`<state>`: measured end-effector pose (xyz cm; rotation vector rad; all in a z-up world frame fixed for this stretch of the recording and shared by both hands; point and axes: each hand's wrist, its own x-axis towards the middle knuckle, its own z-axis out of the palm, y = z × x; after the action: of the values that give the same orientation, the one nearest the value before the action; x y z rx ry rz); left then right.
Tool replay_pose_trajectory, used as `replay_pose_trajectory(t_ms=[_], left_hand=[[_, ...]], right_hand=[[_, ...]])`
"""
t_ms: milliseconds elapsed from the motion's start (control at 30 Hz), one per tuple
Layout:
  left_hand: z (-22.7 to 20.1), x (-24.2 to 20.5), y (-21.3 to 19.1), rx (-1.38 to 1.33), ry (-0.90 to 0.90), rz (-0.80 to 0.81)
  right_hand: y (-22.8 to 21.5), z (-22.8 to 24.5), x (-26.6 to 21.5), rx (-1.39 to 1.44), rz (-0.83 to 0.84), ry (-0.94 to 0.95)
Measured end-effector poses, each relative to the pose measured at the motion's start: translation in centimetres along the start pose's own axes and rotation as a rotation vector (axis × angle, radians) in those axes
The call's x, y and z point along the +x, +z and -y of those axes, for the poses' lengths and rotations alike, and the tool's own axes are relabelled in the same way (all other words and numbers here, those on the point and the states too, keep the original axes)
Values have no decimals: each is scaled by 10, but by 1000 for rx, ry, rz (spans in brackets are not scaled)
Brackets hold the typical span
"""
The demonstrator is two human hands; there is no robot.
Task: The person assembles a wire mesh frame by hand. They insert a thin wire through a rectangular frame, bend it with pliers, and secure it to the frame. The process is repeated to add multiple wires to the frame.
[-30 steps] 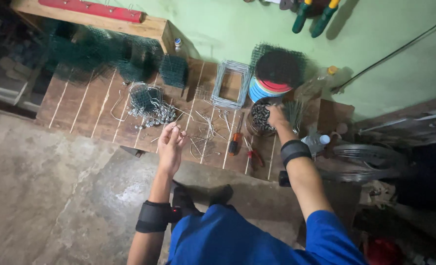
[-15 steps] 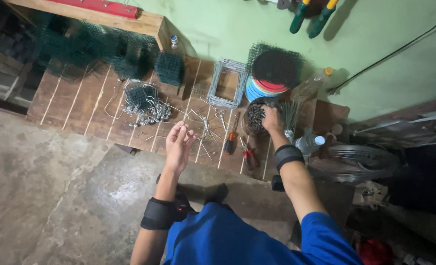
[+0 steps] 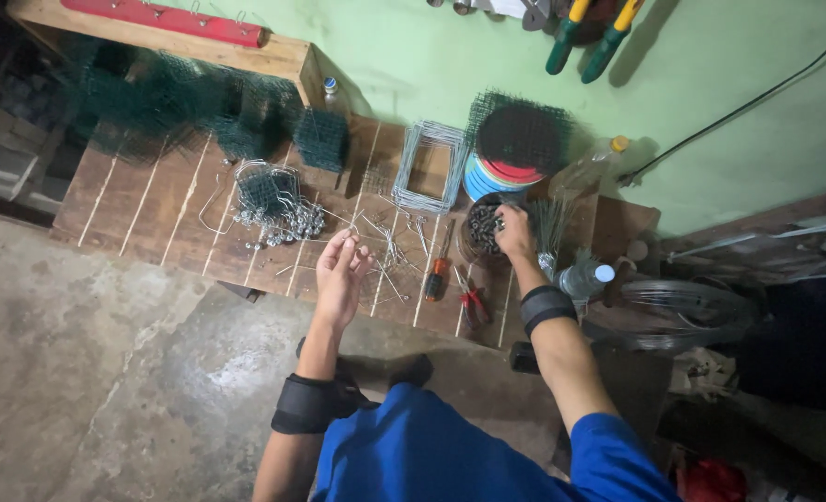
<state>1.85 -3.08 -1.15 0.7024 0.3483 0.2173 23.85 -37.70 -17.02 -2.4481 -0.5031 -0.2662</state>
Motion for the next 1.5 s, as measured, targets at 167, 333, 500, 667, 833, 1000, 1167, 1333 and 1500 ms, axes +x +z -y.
replay_pose_trajectory(t_ms=[167,333,500,667,833,1000,1167,1333,1500], left_hand=[[2,7,-5,1,0,18],[7,6,-1,9,-5,18],[8,5,3,-7,-7,41],[12,10,0,-24,1,71],[-9,9,16,27,-11,46],[-13,22,7,-43,2,164],[-32,29,29,4,-43,212],[-45,30,22,-9,-74,280],[-60,38,4,75,-180,274]], right_hand=[[-8,16,4,281,-103,138],[-3,8,0,433,-241,20],[-19,24,2,137,-381,-173],[-26,39,3,287,-325,-62],[-23,46,4,320,-187,141],[-36,95,1,617,-321,182],[-73,192,19,706,-397,71],[-90,277,26,837,-372,-17],[-86,335,27,920,-198,41]])
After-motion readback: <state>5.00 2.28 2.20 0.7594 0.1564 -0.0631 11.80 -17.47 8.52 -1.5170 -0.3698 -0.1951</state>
